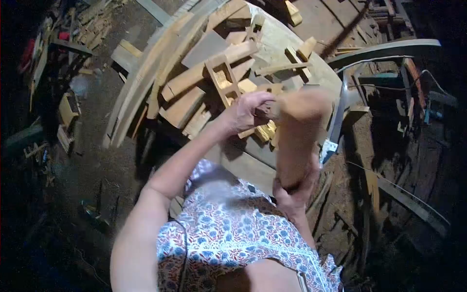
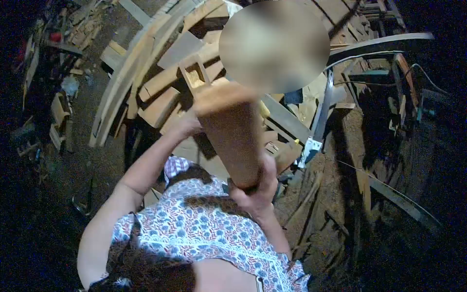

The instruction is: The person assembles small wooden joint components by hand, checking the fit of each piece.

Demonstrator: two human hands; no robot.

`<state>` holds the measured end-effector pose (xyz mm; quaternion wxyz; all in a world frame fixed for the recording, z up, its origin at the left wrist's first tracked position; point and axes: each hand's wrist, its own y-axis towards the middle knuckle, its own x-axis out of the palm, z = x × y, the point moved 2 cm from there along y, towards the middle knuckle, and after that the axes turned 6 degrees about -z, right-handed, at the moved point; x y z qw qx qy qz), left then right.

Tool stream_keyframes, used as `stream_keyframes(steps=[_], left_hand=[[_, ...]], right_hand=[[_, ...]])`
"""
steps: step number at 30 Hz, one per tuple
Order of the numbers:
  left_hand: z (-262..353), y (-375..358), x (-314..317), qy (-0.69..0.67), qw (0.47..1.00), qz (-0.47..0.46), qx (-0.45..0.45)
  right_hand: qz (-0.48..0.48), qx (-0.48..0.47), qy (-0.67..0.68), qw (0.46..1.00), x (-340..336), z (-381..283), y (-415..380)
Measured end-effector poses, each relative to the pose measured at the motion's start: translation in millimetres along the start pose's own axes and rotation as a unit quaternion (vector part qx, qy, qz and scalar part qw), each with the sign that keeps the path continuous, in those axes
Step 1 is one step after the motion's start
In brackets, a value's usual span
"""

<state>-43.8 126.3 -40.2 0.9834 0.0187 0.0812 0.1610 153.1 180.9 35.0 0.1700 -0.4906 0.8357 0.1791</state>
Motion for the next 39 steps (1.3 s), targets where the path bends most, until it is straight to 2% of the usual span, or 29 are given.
stream_keyframes(steps=[1,2,3,4,5,7,9,11,15,18,22,24,28,29,30,31,33,35,37,39], left_hand=[[-13.4,6.7,4.1,0.037,0.997,0.021,0.061],[-20.6,7.9,7.5,0.032,0.997,0.024,0.064],[-23.8,7.5,8.2,0.027,0.997,0.026,0.066],[-21.1,8.0,5.8,0.008,0.996,0.021,0.081],[-19.3,7.2,5.7,0.002,0.997,0.023,0.077],[-21.7,2.3,3.5,-0.086,0.994,0.032,0.063],[-29.3,1.0,0.7,-0.042,0.996,0.054,0.065],[-28.4,-1.0,-2.8,-0.024,0.993,0.050,0.105],[-17.5,-3.1,-7.9,0.002,0.993,0.056,0.105],[-10.4,-14.9,-0.8,0.048,0.987,0.133,0.071],[-7.5,-31.3,13.1,0.107,0.980,0.165,0.029],[-14.2,-40.1,21.5,0.148,0.974,0.168,0.037],[-14.3,-49.8,20.6,0.198,0.967,0.155,0.049],[-12.9,-52.7,20.6,0.163,0.975,0.151,-0.001],[-7.1,-52.6,19.6,0.145,0.977,0.158,-0.008],[-2.1,-53.1,19.6,0.123,0.978,0.166,-0.018],[-5.6,-56.5,19.0,0.102,0.979,0.174,0.002],[-12.7,-57.3,22.4,0.082,0.981,0.176,0.012],[-22.1,-57.2,23.5,-0.025,0.980,0.194,-0.022],[-21.1,-57.2,19.6,0.009,0.982,0.186,-0.001]], right_hand=[[0.117,-0.015,0.022,0.993,1.4,11.3,-18.1],[0.113,-0.024,0.014,0.993,-2.8,44.6,-28.3],[0.069,-0.081,0.173,0.979,-11.5,83.3,-37.7],[0.022,-0.126,0.329,0.936,-17.8,100.1,-44.3],[-0.012,0.012,-0.096,0.995,2.4,50.2,-30.6],[-0.079,0.109,-0.134,0.982,17.1,49.2,-7.8],[-0.106,0.117,-0.142,0.977,21.4,54.0,-7.5],[-0.097,0.050,-0.136,0.985,23.8,47.7,-2.6],[-0.104,0.032,-0.135,0.985,23.8,56.5,-3.8],[-0.091,0.022,-0.143,0.985,21.3,57.7,-8.8],[-0.088,0.024,-0.145,0.985,21.8,63.3,-22.8],[-0.104,0.064,-0.116,0.986,23.6,70.3,-36.8],[-0.120,0.056,-0.126,0.983,23.9,67.4,-35.6],[-0.124,0.062,-0.110,0.984,25.0,65.8,-36.0],[-0.116,0.032,-0.124,0.985,27.8,69.4,-40.7],[-0.104,0.030,-0.066,0.992,32.3,73.5,-44.0],[-0.143,0.122,-0.096,0.978,30.6,54.3,-34.4],[-0.125,0.094,-0.110,0.982,26.5,43.6,-30.3],[-0.111,0.061,-0.121,0.985,21.8,35.7,-26.4],[-0.070,0.017,-0.113,0.991,15.7,30.0,-31.6]])
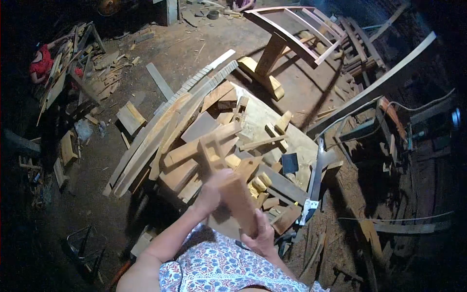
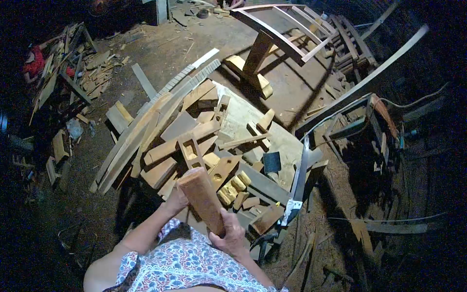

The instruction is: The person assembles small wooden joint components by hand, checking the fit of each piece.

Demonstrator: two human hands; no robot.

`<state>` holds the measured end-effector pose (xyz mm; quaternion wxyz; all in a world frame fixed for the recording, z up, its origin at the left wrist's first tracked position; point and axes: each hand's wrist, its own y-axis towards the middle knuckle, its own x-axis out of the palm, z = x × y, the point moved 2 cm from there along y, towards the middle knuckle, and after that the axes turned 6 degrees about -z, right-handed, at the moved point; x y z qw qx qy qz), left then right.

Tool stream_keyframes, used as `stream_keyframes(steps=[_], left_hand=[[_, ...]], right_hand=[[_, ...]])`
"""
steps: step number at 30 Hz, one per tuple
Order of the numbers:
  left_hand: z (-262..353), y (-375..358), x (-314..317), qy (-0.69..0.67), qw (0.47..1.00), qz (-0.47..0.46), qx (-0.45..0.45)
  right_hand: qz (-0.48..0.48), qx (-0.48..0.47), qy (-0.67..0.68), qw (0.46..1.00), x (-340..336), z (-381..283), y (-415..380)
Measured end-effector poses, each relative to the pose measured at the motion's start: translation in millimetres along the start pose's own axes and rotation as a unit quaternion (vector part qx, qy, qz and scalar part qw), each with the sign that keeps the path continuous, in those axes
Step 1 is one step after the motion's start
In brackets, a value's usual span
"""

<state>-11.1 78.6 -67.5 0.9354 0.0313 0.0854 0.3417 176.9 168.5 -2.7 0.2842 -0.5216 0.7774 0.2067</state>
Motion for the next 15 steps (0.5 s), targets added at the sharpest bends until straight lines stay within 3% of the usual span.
stream_keyframes(steps=[2,4,6,8,10,11,13,14,15], left_hand=[[-0.6,1.6,-0.2,0.161,0.985,-0.036,0.042],[6.9,3.2,0.5,0.187,0.980,-0.026,0.070],[15.7,1.4,-0.5,0.150,0.988,-0.038,0.019],[15.4,-2.4,-0.1,0.158,0.986,-0.028,0.042],[18.4,-1.8,-1.2,-0.017,0.998,-0.062,-0.027],[21.0,-1.6,-2.8,0.094,0.992,-0.073,-0.039],[11.0,-3.3,1.8,0.133,0.990,-0.038,0.011],[3.2,-4.0,4.3,0.146,0.988,-0.050,0.027],[-2.8,-5.3,5.7,0.184,0.980,-0.050,0.062]], right_hand=[[-0.002,0.000,0.061,0.998,-8.9,-6.9,-3.0],[0.045,-0.050,0.054,0.996,-3.5,-5.3,-5.2],[0.094,-0.100,0.048,0.989,1.0,-8.4,-5.0],[-0.010,0.051,-0.001,0.999,10.0,-6.6,1.3],[-0.030,0.063,-0.018,0.997,14.5,3.6,-2.8],[-0.023,0.037,-0.004,0.999,10.2,0.9,-1.8],[0.014,-0.020,0.032,0.999,4.0,-3.1,-8.5],[0.003,0.085,0.236,0.968,8.7,0.4,-20.7],[0.049,-0.062,0.176,0.981,4.0,4.0,-18.6]])
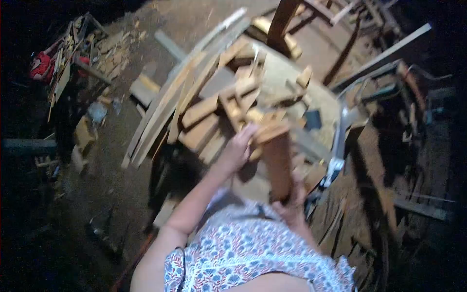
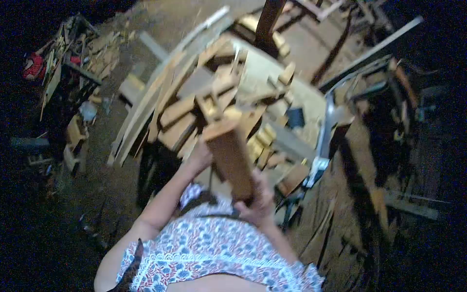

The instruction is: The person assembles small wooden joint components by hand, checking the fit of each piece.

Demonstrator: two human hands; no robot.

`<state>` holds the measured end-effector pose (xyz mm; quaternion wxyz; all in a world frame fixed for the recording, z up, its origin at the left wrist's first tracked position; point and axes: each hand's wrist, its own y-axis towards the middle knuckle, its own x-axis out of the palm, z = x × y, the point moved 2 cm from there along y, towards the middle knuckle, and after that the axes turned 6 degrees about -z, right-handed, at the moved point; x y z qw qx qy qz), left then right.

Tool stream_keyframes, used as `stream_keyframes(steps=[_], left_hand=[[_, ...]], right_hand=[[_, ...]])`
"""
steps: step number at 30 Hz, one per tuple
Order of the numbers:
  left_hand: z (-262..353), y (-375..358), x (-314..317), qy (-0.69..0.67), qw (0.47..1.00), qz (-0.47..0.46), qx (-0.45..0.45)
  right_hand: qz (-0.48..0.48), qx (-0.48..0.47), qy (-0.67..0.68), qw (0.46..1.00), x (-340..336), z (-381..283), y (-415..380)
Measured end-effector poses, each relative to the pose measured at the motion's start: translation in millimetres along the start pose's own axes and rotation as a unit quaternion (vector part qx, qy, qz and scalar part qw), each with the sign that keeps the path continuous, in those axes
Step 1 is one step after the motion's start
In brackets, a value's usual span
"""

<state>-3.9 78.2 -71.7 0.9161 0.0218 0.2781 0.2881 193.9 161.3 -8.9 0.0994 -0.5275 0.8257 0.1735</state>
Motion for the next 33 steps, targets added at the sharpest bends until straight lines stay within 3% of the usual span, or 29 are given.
stream_keyframes(steps=[1,2,3,4,5,7,8,9,11,12,15,16,17,19,21,22,23,25,29,32,33], left_hand=[[3.9,-4.1,-0.6,-0.017,1.000,-0.007,-0.014],[25.5,-0.4,-11.1,-0.040,0.999,0.000,-0.007],[15.7,-3.4,-3.1,0.016,0.999,-0.031,-0.016],[8.9,-12.5,2.6,-0.033,0.995,-0.059,-0.075],[4.2,-13.0,5.2,-0.078,0.986,-0.077,-0.125],[13.3,-11.8,5.7,-0.092,0.986,-0.062,-0.121],[15.4,-11.0,8.6,-0.021,1.000,-0.005,0.002],[13.4,-17.3,13.0,-0.019,1.000,-0.012,0.001],[17.2,-31.1,21.8,0.069,0.994,-0.039,0.080],[11.1,-40.0,34.3,0.037,0.993,-0.027,0.109],[-2.4,-61.2,44.5,0.056,0.991,-0.036,0.120],[-14.5,-67.1,45.5,0.068,0.991,-0.037,0.106],[-4.2,-63.5,30.5,0.085,0.993,-0.021,0.085],[-12.6,-61.9,13.3,-0.068,0.997,0.026,-0.003],[-13.7,-54.5,-5.0,-0.214,0.971,0.095,-0.035],[-13.5,-48.9,-10.7,-0.084,0.986,0.144,0.013],[-12.9,-45.7,-22.3,-0.044,0.987,0.155,-0.006],[2.0,-39.0,-30.1,0.009,0.977,0.207,0.054],[16.6,-35.4,-32.8,0.033,0.980,0.192,0.034],[4.5,-39.6,-33.2,-0.106,0.976,0.189,-0.021],[11.8,-33.8,-42.6,-0.056,0.984,0.171,-0.013]], right_hand=[[0.003,-0.054,-0.088,0.995,-2.2,-5.1,3.4],[0.042,-0.029,-0.181,0.982,1.9,-16.1,5.2],[0.032,-0.016,-0.164,0.986,5.3,-0.9,6.7],[-0.028,0.133,-0.163,0.977,10.0,-7.2,11.8],[-0.035,0.082,-0.192,0.977,14.2,9.9,6.8],[-0.030,0.083,-0.227,0.970,8.7,1.8,0.4],[-0.016,0.129,-0.177,0.976,5.0,4.9,-6.3],[-0.013,0.134,-0.172,0.976,1.8,8.4,-11.9],[0.089,0.135,-0.139,0.977,-8.4,14.3,-23.0],[0.098,0.207,-0.127,0.965,-13.7,10.6,-26.9],[0.149,0.245,-0.224,0.932,-25.5,30.8,-45.0],[0.158,0.259,-0.189,0.934,-27.8,28.1,-48.7],[0.166,0.246,-0.187,0.936,-29.2,27.9,-54.3],[0.175,0.202,-0.202,0.942,-31.6,32.8,-62.7],[0.183,0.194,-0.201,0.943,-32.6,34.3,-68.7],[0.162,0.235,-0.199,0.938,-33.1,32.7,-70.9],[0.141,0.271,-0.196,0.932,-32.9,33.9,-69.7],[0.139,0.247,-0.197,0.938,-28.8,39.4,-69.8],[0.135,0.224,-0.206,0.943,-25.9,37.4,-61.2],[0.117,0.217,-0.196,0.949,-25.9,24.9,-54.5],[0.108,0.226,-0.185,0.950,-27.7,19.2,-56.8]])
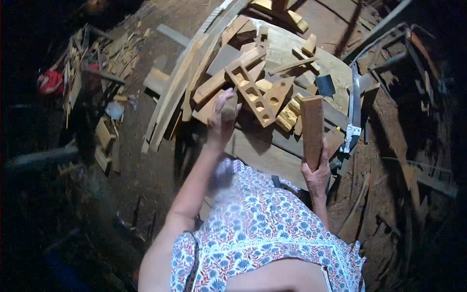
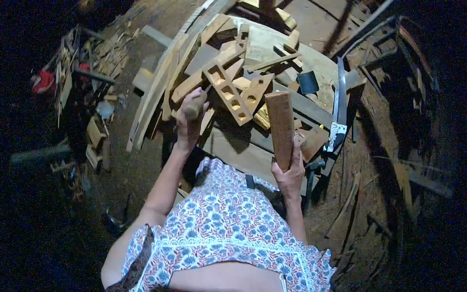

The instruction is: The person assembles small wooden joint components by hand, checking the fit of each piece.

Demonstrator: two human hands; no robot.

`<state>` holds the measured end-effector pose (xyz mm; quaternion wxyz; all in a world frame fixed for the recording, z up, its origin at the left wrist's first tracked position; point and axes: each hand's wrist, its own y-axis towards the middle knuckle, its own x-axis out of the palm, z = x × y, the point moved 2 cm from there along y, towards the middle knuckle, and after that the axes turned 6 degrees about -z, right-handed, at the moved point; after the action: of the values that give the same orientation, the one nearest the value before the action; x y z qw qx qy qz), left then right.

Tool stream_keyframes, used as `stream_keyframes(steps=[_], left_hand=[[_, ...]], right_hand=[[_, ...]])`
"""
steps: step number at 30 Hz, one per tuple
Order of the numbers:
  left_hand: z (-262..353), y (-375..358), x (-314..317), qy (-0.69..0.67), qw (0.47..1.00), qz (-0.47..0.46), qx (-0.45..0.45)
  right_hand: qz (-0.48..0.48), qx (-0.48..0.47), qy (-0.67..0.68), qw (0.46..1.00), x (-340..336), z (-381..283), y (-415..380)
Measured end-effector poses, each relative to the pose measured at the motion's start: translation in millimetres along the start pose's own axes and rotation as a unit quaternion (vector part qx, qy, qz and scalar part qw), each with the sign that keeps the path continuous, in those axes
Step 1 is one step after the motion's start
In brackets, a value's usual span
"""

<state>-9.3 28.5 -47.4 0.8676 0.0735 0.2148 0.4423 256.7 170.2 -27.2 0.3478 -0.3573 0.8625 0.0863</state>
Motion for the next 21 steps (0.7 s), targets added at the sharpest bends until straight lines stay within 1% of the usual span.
stream_keyframes(steps=[1,2,3,4,6,7,8,9,10,11,12,13,14,15,16,18,19,20,21], left_hand=[[0.8,2.8,-1.7,0.034,0.999,-0.001,0.021],[-1.8,11.0,-2.2,0.071,0.996,0.001,0.051],[-10.6,13.4,-1.9,0.016,0.999,-0.002,0.045],[-9.0,13.6,-6.0,-0.064,0.993,-0.058,-0.080],[-20.2,29.9,-4.5,-0.061,0.995,-0.079,-0.019],[-27.8,39.1,-5.4,0.032,0.995,-0.092,0.019],[-26.6,45.7,-7.4,0.123,0.985,-0.107,0.050],[-30.6,53.3,-7.4,0.107,0.986,-0.125,0.030],[-37.0,63.2,-10.4,0.062,0.989,-0.136,0.004],[-39.9,72.9,-12.0,0.014,0.988,-0.153,-0.029],[-46.5,75.0,-7.9,-0.061,0.985,-0.123,-0.100],[-125.7,82.3,10.9,0.200,0.947,-0.188,-0.167],[-12.9,99.1,-29.8,0.057,0.972,-0.178,-0.141],[-61.4,104.2,-18.2,-0.016,0.991,-0.136,-0.003],[-65.4,110.8,-18.2,-0.004,0.992,-0.125,0.033],[-52.7,120.0,-24.7,-0.057,0.992,-0.107,-0.021],[-37.5,124.7,-28.0,0.072,0.986,-0.150,0.031],[-42.2,126.1,-26.4,0.068,0.986,-0.150,0.034],[-50.5,124.4,-22.8,0.004,0.985,-0.171,0.018]], right_hand=[[-0.011,0.021,0.019,1.000,1.4,3.1,-1.3],[-0.020,-0.004,0.020,1.000,3.0,7.6,1.4],[-0.019,-0.004,0.019,1.000,3.2,4.5,-2.3],[-0.013,-0.007,0.020,1.000,4.9,1.7,-1.0],[-0.016,0.016,0.031,0.999,9.5,-5.5,1.1],[-0.002,0.011,0.008,1.000,13.0,-11.0,2.9],[-0.001,0.009,0.012,1.000,18.2,-19.8,7.1],[0.011,-0.007,0.016,1.000,21.1,-27.4,9.4],[0.021,-0.014,0.013,1.000,21.9,-32.4,8.4],[0.027,0.009,0.006,1.000,26.2,-38.7,8.8],[0.019,0.053,0.031,0.998,33.9,-32.7,9.7],[0.024,0.054,0.032,0.998,34.0,-49.0,10.7],[0.031,0.054,0.019,0.998,35.0,-62.1,9.3],[0.038,0.045,0.005,0.998,40.9,-64.4,8.5],[0.047,0.028,-0.006,0.998,42.8,-67.8,9.8],[0.053,0.036,0.013,0.998,50.4,-73.3,8.8],[0.093,0.000,-0.036,0.995,58.5,-71.5,10.1],[0.097,-0.001,-0.040,0.995,60.6,-73.7,10.7],[0.102,-0.012,-0.037,0.994,63.3,-76.3,10.0]])
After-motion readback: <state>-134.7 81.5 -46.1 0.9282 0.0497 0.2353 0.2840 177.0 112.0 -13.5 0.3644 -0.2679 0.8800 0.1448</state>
